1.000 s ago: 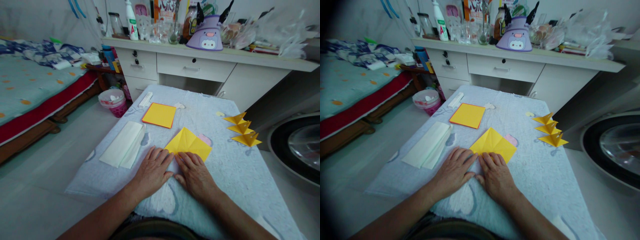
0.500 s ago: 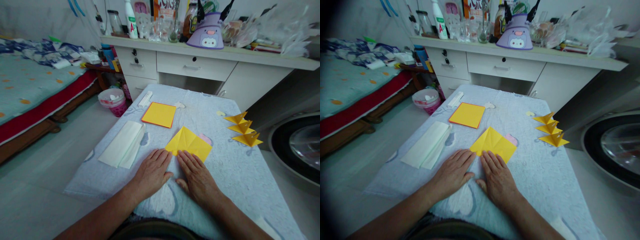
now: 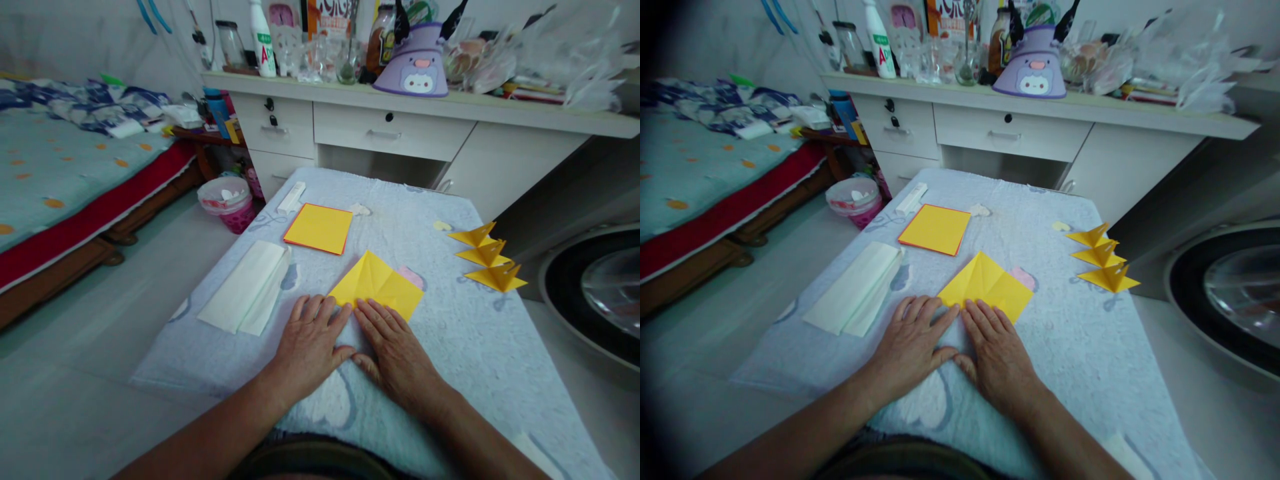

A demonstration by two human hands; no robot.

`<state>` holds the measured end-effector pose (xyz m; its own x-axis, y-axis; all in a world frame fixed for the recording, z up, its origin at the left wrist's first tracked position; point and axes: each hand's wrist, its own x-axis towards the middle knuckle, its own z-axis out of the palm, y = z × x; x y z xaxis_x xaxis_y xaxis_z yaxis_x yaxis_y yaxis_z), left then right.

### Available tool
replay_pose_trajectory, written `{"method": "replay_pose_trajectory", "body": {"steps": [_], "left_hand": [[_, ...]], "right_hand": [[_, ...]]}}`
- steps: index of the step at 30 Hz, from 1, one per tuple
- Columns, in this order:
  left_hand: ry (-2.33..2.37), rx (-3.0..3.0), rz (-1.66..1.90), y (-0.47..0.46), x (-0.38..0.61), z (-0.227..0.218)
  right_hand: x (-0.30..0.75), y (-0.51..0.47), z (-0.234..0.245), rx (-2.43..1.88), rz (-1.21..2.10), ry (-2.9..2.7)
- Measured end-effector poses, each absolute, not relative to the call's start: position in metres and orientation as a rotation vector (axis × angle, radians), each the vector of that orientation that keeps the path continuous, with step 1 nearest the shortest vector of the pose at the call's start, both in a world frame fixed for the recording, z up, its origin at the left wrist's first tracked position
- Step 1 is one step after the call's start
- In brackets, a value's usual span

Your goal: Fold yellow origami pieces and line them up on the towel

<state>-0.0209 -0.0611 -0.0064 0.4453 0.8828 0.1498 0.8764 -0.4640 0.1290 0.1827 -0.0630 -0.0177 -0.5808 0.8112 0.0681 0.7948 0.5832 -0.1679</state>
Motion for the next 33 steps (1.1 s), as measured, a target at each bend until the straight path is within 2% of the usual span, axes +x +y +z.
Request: {"method": "replay_pose_trajectory", "body": {"steps": [33], "left_hand": [[1.876, 2.575, 0.177, -0.058, -0.047, 0.002]], "right_hand": [[0.183, -0.061, -0.018, -1.383, 0.204, -2.693]]}}
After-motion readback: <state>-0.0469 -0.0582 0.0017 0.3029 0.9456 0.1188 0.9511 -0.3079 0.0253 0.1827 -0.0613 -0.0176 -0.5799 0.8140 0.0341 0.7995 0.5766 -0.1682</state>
